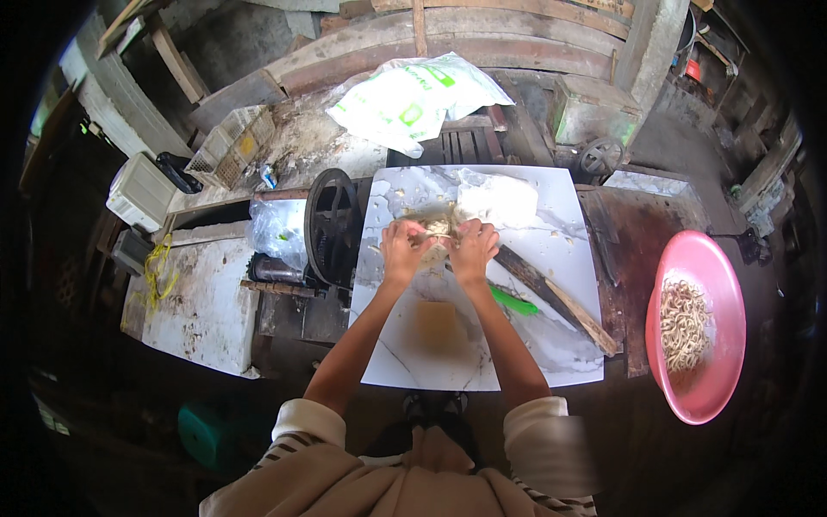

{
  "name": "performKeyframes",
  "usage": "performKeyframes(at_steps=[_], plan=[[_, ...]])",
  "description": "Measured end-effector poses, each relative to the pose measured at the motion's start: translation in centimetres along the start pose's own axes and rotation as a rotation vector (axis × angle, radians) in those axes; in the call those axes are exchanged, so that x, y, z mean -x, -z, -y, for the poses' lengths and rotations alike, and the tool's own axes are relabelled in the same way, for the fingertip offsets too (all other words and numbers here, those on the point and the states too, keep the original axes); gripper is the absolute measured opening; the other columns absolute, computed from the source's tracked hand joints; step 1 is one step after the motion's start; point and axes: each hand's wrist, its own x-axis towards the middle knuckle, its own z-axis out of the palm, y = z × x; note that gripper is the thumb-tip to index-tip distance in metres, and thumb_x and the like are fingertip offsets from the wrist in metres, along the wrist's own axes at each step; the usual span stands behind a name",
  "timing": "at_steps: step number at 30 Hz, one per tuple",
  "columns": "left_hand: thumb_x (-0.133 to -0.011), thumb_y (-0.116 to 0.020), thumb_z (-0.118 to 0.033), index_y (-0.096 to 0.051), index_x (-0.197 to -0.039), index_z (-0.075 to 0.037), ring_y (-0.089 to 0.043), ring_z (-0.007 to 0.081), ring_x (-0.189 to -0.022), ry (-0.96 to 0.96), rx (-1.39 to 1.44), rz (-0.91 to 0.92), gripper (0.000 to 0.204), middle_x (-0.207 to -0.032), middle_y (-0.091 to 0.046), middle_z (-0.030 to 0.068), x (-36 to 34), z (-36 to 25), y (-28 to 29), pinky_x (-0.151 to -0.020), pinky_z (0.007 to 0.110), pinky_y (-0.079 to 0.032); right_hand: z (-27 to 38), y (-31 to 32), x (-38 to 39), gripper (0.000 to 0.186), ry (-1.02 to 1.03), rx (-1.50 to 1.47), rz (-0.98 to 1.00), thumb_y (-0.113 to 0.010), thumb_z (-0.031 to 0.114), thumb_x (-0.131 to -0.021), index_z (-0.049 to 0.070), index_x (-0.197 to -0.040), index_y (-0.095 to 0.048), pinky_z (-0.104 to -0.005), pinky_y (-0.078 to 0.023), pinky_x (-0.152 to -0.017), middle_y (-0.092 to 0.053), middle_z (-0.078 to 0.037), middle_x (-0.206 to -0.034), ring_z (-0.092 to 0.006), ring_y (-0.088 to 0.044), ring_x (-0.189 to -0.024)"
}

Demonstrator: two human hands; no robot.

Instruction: The person flattens dough on a board, cuts it into pieces with a knife, and feeds the pieces into a manual noodle press to create noodles into a bowl.

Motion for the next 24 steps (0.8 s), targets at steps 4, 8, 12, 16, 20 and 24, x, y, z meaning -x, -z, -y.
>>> performKeyframes(at_steps=[4, 8, 12, 16, 20, 24], plan=[[-0.066, -0.080, -0.029, -0.054, -0.094, -0.015, -0.040, 0.0305, -0.105, 0.282, -0.108, 0.079, 0.041, -0.107, -0.049, 0.0048, -1.1, 1.0, -0.2, -0.083, 0.047, -0.034, 0.4, 0.0, -0.4, 0.058, -0.101, -0.056, 0.040, -0.081, 0.024, -0.065, 0.012, -0.107, -0.043, -0.0472, -0.031, -0.085, -0.039, -0.012, -0.108, -0.0320, -0.037, -0.107], [-0.070, -0.077, -0.028, -0.053, -0.095, -0.013, -0.041, 0.0328, -0.104, 0.260, -0.169, 0.114, 0.038, -0.109, -0.048, 0.0073, -0.7, 0.4, -0.4, -0.082, 0.046, -0.035, -0.3, 0.2, 0.2, 0.050, -0.006, -0.043, -0.009, -0.078, 0.022, -0.070, 0.011, -0.107, -0.046, -0.0464, -0.032, -0.085, -0.040, -0.013, -0.107, -0.0332, -0.040, -0.105], [-0.079, -0.069, -0.018, -0.052, -0.097, -0.009, -0.047, 0.0311, -0.096, -0.142, -0.062, 0.058, 0.026, -0.098, -0.053, 0.0086, 2.1, 1.5, 1.5, -0.081, 0.042, -0.038, -1.8, 3.4, 3.3, 0.041, 0.240, 0.079, -0.013, -0.072, 0.018, -0.074, 0.008, -0.107, -0.051, -0.0451, -0.035, -0.084, -0.045, -0.012, -0.104, -0.0324, -0.043, -0.102], [-0.084, -0.062, -0.009, -0.052, -0.102, -0.005, -0.056, 0.0275, -0.089, -0.274, 0.245, 0.393, 0.021, -0.090, -0.061, 0.0100, 5.4, 0.2, 3.0, -0.082, 0.037, -0.043, -4.1, 6.7, 7.0, 0.036, 0.352, 0.318, 0.050, -0.066, 0.013, -0.076, 0.008, -0.108, -0.052, -0.0447, -0.037, -0.083, -0.048, -0.011, -0.104, -0.0302, -0.046, -0.100], [-0.085, -0.060, -0.008, -0.051, -0.106, -0.005, -0.058, 0.0270, -0.092, -0.231, 0.318, 0.550, 0.024, -0.093, -0.063, 0.0110, 6.9, -0.2, 3.8, -0.083, 0.037, -0.045, -4.5, 6.9, 8.7, 0.028, 0.337, 0.467, 0.120, -0.059, 0.012, -0.079, 0.006, -0.106, -0.052, -0.0425, -0.039, -0.082, -0.049, -0.012, -0.103, -0.0295, -0.047, -0.099], [-0.085, -0.059, -0.007, -0.049, -0.112, -0.005, -0.058, 0.0277, -0.094, -0.405, 0.285, 0.562, 0.029, -0.093, -0.064, 0.0106, 7.3, -0.3, 3.9, -0.084, 0.038, -0.045, -3.1, 7.3, 9.7, 0.020, 0.279, 0.534, 0.093, -0.051, 0.013, -0.085, 0.002, -0.102, -0.049, -0.0412, -0.046, -0.075, -0.054, -0.015, -0.098, -0.0314, -0.054, -0.093]])
